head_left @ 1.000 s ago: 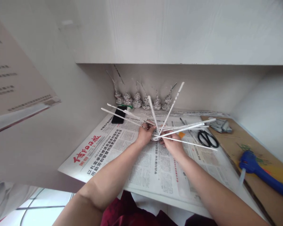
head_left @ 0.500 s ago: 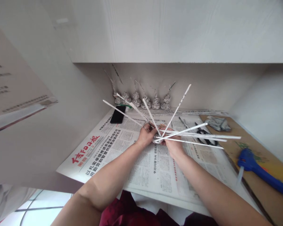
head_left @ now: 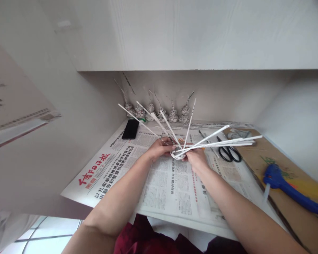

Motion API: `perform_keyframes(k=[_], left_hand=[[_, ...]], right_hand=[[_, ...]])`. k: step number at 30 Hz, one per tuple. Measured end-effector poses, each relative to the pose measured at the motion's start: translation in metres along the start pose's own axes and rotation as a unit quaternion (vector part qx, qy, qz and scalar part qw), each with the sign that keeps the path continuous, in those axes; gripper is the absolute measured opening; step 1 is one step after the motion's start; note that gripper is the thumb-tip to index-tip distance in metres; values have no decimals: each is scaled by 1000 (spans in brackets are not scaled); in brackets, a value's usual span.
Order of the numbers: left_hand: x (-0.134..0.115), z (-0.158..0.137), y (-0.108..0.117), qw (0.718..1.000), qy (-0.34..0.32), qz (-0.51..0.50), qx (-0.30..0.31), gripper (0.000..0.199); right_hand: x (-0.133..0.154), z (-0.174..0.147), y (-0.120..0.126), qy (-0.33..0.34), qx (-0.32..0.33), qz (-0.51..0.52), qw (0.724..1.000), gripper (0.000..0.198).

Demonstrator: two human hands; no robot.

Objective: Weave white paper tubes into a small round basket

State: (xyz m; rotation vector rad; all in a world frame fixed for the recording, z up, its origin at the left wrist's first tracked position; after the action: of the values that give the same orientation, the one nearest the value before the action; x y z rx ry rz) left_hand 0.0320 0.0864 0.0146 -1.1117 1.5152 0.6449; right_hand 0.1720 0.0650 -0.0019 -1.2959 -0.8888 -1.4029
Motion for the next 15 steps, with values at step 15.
perform_keyframes(k=[15], left_hand=[[7, -4, 0, 996, 46, 34, 61, 47]], right_hand=[[10, 4, -2, 14, 80, -80, 993, 18]])
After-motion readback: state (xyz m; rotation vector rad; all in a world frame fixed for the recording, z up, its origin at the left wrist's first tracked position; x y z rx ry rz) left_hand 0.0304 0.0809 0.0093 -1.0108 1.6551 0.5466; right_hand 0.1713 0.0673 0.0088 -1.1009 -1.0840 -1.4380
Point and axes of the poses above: each hand's wrist, its own z-axis towards the middle knuckle, its own y-axis out of the back of the hand, x = y × z, the point moved 10 cm from there along z, towards the middle knuckle, and after that the axes turned 13 degrees about y, right-handed, at the moved point
